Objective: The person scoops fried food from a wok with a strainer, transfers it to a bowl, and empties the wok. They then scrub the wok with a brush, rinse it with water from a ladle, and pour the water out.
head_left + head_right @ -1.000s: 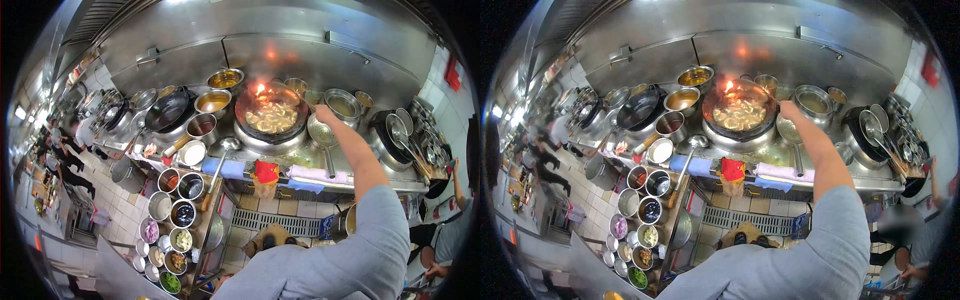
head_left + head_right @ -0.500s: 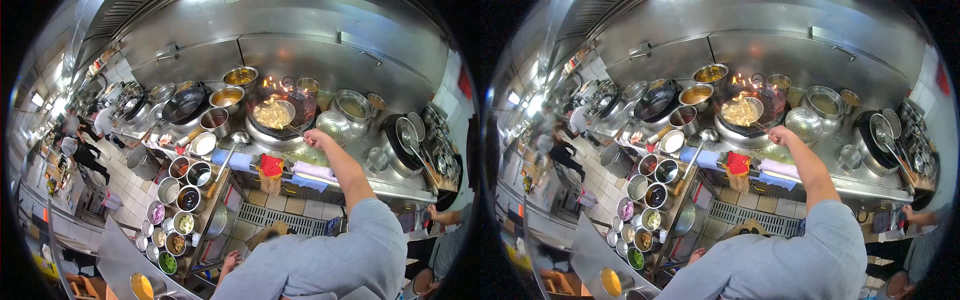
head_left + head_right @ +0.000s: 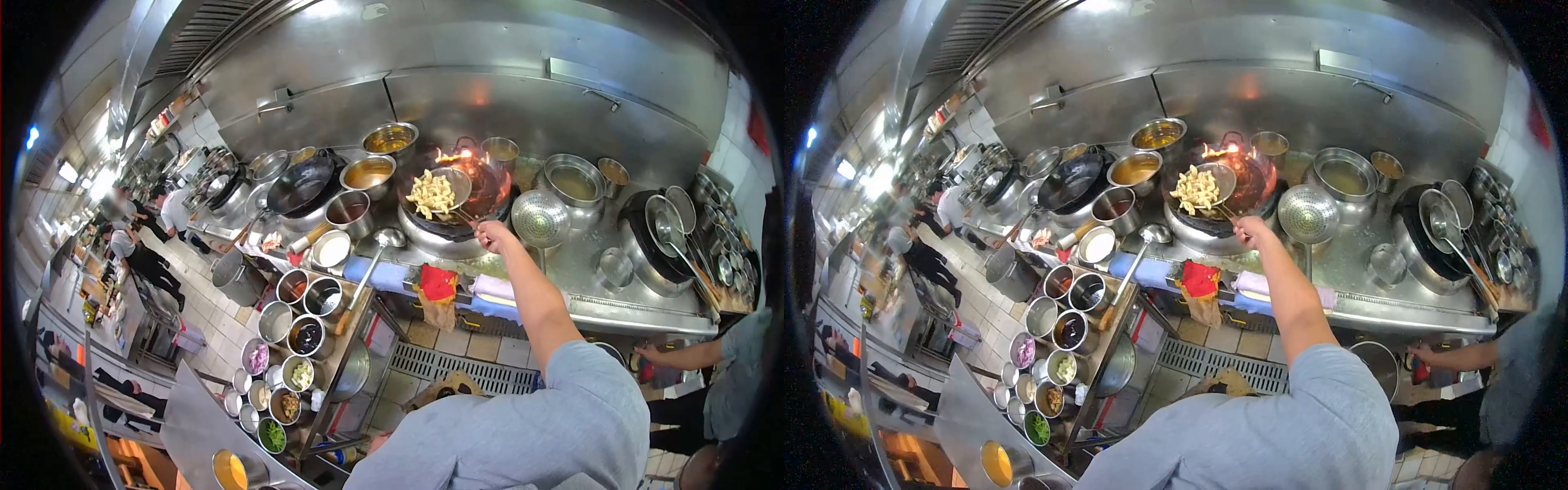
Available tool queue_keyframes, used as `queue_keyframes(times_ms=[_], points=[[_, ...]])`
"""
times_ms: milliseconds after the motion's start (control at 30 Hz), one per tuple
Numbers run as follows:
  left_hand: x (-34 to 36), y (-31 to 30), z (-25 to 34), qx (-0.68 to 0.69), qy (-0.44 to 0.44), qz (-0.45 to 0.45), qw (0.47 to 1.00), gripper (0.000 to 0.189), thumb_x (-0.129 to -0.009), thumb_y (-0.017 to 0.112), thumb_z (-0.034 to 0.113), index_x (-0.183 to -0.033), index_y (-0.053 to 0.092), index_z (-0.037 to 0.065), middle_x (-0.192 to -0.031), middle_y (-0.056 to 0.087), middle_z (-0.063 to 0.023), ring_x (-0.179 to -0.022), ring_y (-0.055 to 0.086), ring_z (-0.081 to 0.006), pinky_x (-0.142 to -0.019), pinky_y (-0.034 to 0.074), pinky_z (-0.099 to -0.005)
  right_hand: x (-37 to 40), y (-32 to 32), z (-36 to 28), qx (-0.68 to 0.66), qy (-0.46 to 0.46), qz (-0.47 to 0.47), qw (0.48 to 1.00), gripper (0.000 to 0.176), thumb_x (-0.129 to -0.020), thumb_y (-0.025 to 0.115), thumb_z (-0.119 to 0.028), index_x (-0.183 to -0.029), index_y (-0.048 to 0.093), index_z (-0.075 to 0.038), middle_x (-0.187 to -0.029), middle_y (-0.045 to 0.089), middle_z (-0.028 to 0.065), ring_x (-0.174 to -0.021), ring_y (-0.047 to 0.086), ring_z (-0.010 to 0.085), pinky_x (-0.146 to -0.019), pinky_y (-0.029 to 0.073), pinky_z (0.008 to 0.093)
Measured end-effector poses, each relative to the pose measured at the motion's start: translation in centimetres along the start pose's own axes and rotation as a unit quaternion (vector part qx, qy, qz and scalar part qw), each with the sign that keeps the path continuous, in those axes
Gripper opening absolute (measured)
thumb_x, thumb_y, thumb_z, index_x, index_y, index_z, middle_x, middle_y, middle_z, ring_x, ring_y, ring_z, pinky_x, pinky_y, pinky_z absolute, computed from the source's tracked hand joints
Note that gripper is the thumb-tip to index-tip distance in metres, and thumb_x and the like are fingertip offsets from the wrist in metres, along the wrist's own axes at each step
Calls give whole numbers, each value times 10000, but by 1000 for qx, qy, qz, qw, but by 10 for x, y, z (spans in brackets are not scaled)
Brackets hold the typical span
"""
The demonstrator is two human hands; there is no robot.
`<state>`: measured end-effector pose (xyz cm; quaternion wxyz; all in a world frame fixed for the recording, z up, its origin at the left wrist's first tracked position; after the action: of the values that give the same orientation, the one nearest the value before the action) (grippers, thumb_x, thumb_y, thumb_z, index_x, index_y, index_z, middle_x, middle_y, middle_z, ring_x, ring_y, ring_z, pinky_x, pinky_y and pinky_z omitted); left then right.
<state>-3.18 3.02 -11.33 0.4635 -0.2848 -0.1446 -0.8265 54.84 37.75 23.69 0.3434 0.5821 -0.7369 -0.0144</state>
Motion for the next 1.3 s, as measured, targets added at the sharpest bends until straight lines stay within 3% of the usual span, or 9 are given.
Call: queue_keyframes(times_ms=[133, 300, 400, 633, 800, 867, 967, 1100, 1300], points=[[-9, 4, 20, -40, -57, 79, 994, 316, -844, 545, 237, -1058, 579, 8, -1020, 620, -104, -939, 562, -193, -799, 440, -306, 36, -18, -11, -67, -25, 26, 997, 68, -850, 415, -31, -804, 421, -81, -614, 462, 25, -407, 346, 47, -305, 274, 156], [-18, -5, 11, -173, 156, -5, 973, 308, -853, 526, 262, -1031, 588, 18, -972, 630, -76, -898, 570, -209, -778, 441, -320, 91, -86, -23, -162, -57, -11, 985, 78, -866, 417, -24, -870, 402, -100, -653, 464, 41, -414, 336, 38, -303, 267, 152], [-39, -12, 26, -115, -120, -20, 986, 328, -868, 496, 282, -1078, 572, 42, -987, 627, -62, -886, 582, -195, -730, 440, -344, 151, -123, -27, -220, -95, 33, 970, 102, -847, 451, -23, -933, 432, -73, -674, 469, 22, -401, 312, 27, -312, 251, 156], [-14, -5, 116, -263, -89, -67, 958, 320, -876, 478, 293, -1116, 535, 91, -1046, 600, -36, -854, 589, -177, -649, 426, -377, 210, -191, -19, -88, -184, 190, 960, 550, -792, 459, 42, -1288, 233, -34, -834, 517, 141, -431, 363, 74, -329, 268, 204], [-101, -20, 93, 116, -76, -44, 989, 316, -823, 547, 239, -1102, 542, 92, -999, 607, -54, -775, 603, -189, -559, 427, -330, 202, -195, 13, -118, -170, 275, 939, 393, -827, 461, -9, -1202, 358, -62, -680, 498, 77, -433, 350, 78, -339, 250, 230], [-97, -4, 142, 38, -119, 1, 992, 326, -802, 549, 191, -1111, 538, 89, -969, 614, -66, -732, 603, -179, -523, 416, -276, 162, -232, 35, 330, -173, 395, 840, 344, -776, 493, -51, -1118, 491, -14, -800, 596, 213, -580, 580, 277, -507, 467, 357], [-95, 7, 178, -7, -91, 9, 996, 341, -795, 540, 167, -1125, 528, 84, -956, 615, -66, -723, 600, -173, -509, 403, -254, 175, -203, 32, 476, -240, 509, 676, 249, -768, 487, -82, -991, 562, -1, -832, 607, 235, -794, 611, 346, -697, 475, 419], [-82, 9, 177, -18, -73, 41, 996, 351, -793, 543, 163, -1134, 519, 81, -944, 617, -58, -704, 601, -167, -506, 402, -266, 187, -179, 9, 495, -315, 484, 650, 244, -804, 445, -106, -1000, 548, -5, -800, 599, 245, -759, 609, 359, -683, 463, 427], [-45, -18, 94, -116, -90, -15, 989, 345, -802, 529, 160, -1138, 517, 83, -965, 610, -50, -705, 601, -181, -530, 405, -326, 169, -111, -55, 272, -262, 278, 883, 376, -851, 403, -90, -1216, 437, -6, -693, 543, 76, -437, 448, 121, -364, 344, 267]])
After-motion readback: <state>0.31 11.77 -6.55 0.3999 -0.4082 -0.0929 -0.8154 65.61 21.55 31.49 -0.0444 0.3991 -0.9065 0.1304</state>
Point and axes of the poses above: each hand's wrist, its own x-axis away from the middle knuckle, its own y-axis out of the palm, z = x × y, the point moved 1 cm from there along -x, towards the middle knuckle
